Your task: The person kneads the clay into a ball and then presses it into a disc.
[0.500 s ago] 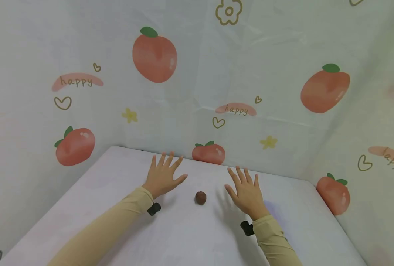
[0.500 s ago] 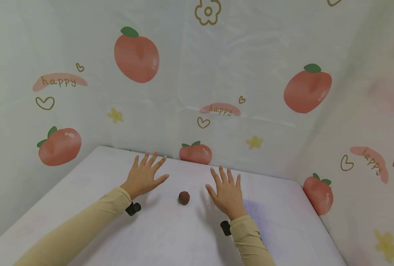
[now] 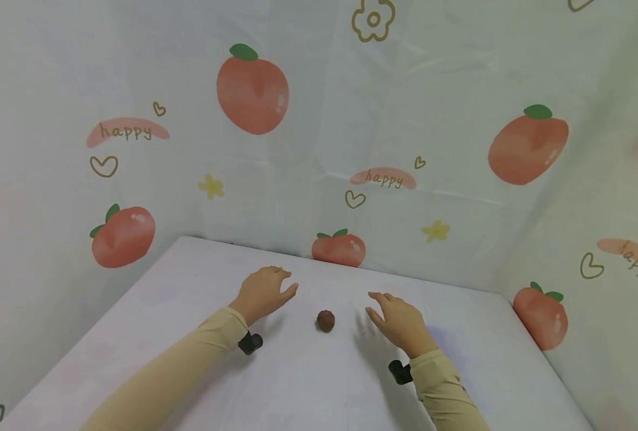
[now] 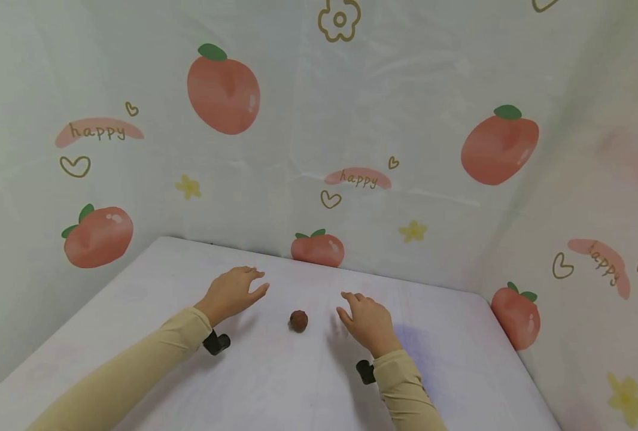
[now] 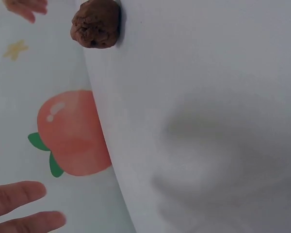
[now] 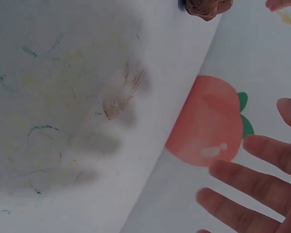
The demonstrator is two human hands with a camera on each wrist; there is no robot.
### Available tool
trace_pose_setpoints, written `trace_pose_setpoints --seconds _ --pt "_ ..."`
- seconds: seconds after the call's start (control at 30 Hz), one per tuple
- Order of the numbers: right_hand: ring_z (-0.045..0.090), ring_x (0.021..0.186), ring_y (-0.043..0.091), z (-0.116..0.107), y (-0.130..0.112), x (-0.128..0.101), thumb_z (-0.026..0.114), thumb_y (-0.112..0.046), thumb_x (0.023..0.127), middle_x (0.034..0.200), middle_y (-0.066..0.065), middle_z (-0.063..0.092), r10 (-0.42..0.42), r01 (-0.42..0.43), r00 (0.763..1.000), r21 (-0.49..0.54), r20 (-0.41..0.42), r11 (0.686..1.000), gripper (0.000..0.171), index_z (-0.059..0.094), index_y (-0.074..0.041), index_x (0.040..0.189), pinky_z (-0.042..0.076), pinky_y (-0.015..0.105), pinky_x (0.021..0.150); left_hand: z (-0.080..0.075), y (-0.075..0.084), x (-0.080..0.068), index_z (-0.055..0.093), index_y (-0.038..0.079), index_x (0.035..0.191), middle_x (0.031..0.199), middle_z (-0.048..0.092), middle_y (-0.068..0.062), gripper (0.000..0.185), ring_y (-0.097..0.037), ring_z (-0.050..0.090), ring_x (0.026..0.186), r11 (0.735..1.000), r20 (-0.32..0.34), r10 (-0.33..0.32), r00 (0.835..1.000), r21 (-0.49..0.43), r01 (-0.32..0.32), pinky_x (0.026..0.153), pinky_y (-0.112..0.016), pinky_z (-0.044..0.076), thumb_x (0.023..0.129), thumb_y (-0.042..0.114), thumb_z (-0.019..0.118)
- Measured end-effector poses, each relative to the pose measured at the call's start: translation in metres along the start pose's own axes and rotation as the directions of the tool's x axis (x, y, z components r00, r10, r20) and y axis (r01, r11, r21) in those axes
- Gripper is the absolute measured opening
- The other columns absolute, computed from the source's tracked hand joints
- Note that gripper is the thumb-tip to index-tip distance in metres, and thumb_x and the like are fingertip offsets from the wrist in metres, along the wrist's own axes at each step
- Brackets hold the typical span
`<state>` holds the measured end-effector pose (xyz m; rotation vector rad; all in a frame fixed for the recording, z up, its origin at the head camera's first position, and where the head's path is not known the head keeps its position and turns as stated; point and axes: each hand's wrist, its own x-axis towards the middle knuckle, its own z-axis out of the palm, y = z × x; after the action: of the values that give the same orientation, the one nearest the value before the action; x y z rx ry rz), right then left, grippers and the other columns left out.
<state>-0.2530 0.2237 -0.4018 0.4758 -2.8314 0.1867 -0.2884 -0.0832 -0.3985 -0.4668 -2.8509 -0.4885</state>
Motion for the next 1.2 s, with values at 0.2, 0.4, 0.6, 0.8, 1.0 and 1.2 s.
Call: trace_pose_setpoints --seconds 0.2,0.4,0.6,0.8,1.0,1.2 --pt "0.064 0.069 0.016 0.004 -0.002 -0.001 0.063 -0.032 0.094 0.09 0.0 0.072 0.03 -0.031 0.999 0.049 0.029 0.998 0.024 0.068 -0.015 0.109 0.05 0.032 0.055 0.004 0.0 -0.004 0.073 0.011 0.106 0.111 0.072 -0.008 0.03 -0.023 0.068 0.097 0.997 0.029 -0.049 0.998 -0.05 0.05 0.075 -0.041 0.057 0.095 0.031 0.053" --pt "0.059 0.065 0.01 0.004 -0.003 -0.001 0.063 -0.031 0.094 0.079 -0.005 0.068 0.062 -0.069 0.996 0.097 0.071 0.993 0.017 0.069 -0.017 0.101 0.047 0.03 0.054 0.009 -0.002 -0.005 0.074 0.011 0.102 0.094 0.073 -0.004 0.026 -0.011 0.058 0.068 0.997 0.021 -0.049 0.999 -0.06 0.05 0.057 -0.031 0.051 0.093 0.026 0.055" --pt "0.059 0.064 0.01 0.004 -0.003 -0.002 0.062 -0.03 0.094 0.079 -0.005 0.068 0.074 -0.081 0.995 0.114 0.066 0.99 0.014 0.069 -0.018 0.098 0.046 0.029 0.053 0.01 -0.004 -0.006 0.075 0.013 0.098 0.09 0.072 -0.003 0.023 -0.011 0.056 0.065 0.995 0.006 -0.052 0.999 -0.087 0.052 0.056 -0.03 0.05 0.092 0.025 0.056" --pt "0.059 0.064 0.009 0.006 -0.002 -0.002 0.062 -0.031 0.094 0.078 -0.007 0.067 0.078 -0.083 0.996 0.117 0.051 0.99 0.014 0.069 -0.019 0.097 0.046 0.029 0.053 0.011 -0.005 -0.005 0.074 0.014 0.097 0.092 0.071 -0.003 0.022 -0.012 0.06 0.071 0.993 0.011 -0.064 0.998 -0.102 0.065 0.06 -0.032 0.052 0.092 0.025 0.056" --pt "0.06 0.065 0.01 0.007 -0.002 -0.002 0.062 -0.031 0.094 0.079 -0.007 0.068 0.077 -0.082 0.996 0.126 0.045 0.989 0.013 0.069 -0.02 0.096 0.047 0.03 0.054 0.012 -0.004 -0.004 0.074 0.013 0.099 0.094 0.072 -0.001 0.023 -0.014 0.063 0.078 0.984 0.03 -0.082 0.996 -0.157 0.086 0.07 -0.035 0.054 0.093 0.025 0.055" --pt "0.06 0.066 0.01 0.007 -0.002 -0.002 0.062 -0.032 0.094 0.078 -0.007 0.067 0.086 -0.09 0.996 0.127 0.037 0.988 0.015 0.07 -0.02 0.096 0.047 0.03 0.054 0.013 0.008 0.003 0.071 0.013 0.108 0.104 0.071 -0.002 0.022 -0.019 0.066 0.098 0.904 0.089 -0.082 0.993 -0.413 0.112 0.084 -0.037 0.055 0.095 0.027 0.06"
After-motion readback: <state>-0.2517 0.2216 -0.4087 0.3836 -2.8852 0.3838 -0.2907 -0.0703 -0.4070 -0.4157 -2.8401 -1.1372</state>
